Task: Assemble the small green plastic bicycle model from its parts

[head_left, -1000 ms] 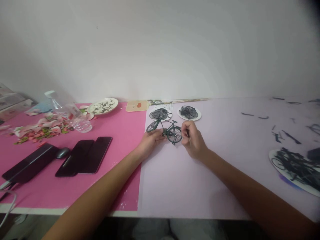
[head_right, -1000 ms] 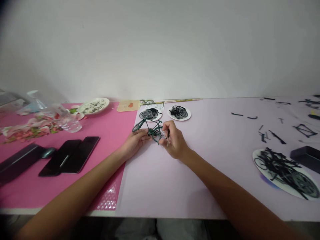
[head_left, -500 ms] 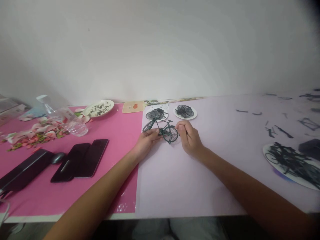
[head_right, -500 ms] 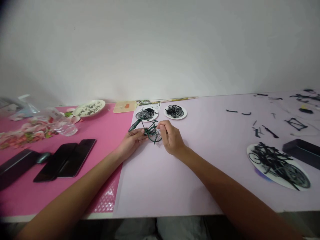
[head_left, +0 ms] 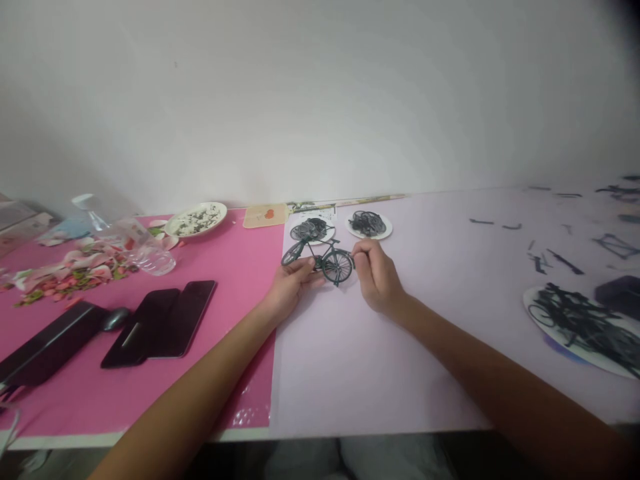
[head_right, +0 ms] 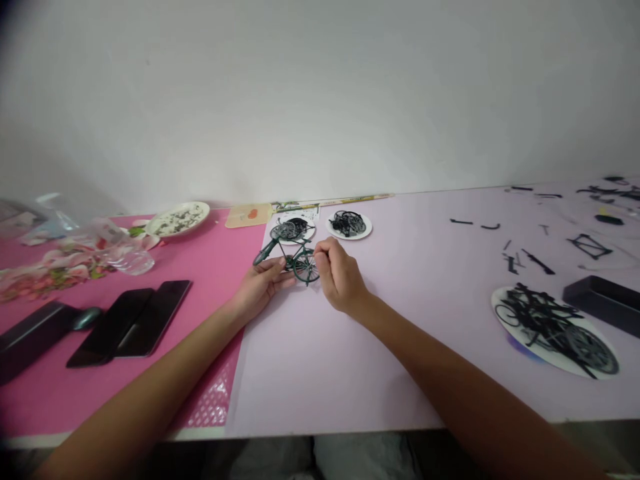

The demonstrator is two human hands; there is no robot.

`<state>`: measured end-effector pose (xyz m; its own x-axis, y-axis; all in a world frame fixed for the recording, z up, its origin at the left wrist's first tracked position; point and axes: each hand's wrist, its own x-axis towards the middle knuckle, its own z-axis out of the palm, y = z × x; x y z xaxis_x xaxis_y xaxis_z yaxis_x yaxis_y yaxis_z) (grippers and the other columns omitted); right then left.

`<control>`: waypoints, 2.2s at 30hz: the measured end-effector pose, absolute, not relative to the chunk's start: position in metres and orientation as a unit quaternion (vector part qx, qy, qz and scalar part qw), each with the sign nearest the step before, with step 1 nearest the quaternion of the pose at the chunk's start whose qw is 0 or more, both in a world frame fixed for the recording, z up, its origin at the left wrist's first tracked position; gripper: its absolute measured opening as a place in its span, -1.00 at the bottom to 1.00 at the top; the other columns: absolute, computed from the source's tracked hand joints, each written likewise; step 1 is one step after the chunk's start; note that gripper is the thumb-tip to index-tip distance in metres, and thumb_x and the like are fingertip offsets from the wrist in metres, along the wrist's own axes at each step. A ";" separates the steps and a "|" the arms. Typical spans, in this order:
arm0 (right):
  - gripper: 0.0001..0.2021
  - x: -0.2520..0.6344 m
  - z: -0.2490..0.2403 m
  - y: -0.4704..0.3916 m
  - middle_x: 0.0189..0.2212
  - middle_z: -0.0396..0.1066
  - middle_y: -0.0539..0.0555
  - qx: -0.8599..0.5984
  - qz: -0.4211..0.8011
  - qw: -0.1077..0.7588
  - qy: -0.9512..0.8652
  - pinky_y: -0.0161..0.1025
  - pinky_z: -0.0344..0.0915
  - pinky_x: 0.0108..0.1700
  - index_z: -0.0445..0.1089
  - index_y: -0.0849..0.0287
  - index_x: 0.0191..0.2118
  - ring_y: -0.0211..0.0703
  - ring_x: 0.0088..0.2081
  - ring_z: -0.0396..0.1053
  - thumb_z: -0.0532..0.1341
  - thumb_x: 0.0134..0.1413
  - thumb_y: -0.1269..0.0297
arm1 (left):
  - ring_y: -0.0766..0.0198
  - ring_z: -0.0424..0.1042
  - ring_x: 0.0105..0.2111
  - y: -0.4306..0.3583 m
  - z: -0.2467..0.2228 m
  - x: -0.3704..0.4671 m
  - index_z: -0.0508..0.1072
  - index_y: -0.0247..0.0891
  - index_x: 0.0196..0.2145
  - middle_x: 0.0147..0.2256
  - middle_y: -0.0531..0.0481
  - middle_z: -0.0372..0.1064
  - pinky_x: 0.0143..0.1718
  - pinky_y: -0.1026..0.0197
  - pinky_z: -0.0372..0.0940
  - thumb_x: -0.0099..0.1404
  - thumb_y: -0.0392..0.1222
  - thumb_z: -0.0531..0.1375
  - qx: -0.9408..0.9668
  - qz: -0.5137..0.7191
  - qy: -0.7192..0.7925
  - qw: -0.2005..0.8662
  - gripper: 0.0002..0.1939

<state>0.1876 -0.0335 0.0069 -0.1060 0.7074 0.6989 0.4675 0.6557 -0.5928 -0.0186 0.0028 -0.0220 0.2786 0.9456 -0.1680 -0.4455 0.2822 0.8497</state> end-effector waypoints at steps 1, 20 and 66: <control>-0.81 0.187 0.009 -0.033 -0.34 0.31 0.04 -0.405 0.088 0.531 -0.739 -0.14 0.29 -0.31 0.29 0.06 -0.13 -0.16 -0.38 0.28 0.00 0.49 0.14 | 0.16 0.59 -0.20 0.003 -0.023 -0.019 0.57 -0.40 -0.17 -0.20 -0.18 0.57 -0.04 0.08 0.49 0.21 -0.17 0.46 0.351 0.489 0.357 0.715 -0.70; -0.88 0.182 -0.002 -0.026 -0.31 0.46 0.05 -0.371 0.022 0.484 -0.792 -0.24 0.40 -0.35 0.57 0.05 -0.09 -0.24 -0.41 0.39 0.31 0.29 0.31 | 0.02 0.60 -0.12 -0.002 -0.016 -0.015 0.59 -0.37 -0.18 -0.14 -0.18 0.60 0.04 -0.08 0.48 0.11 0.02 0.48 0.416 0.519 0.383 0.641 -0.56; -0.88 0.179 0.001 -0.030 -0.38 0.47 0.05 -0.373 -0.046 0.468 -0.800 -0.27 0.35 -0.37 0.58 0.11 -0.13 -0.23 -0.40 0.42 0.30 0.27 0.38 | 0.09 0.58 -0.21 -0.005 -0.018 -0.016 0.62 -0.37 -0.07 -0.08 -0.23 0.60 -0.13 0.11 0.48 0.06 -0.05 0.51 0.513 0.494 0.425 0.559 -0.49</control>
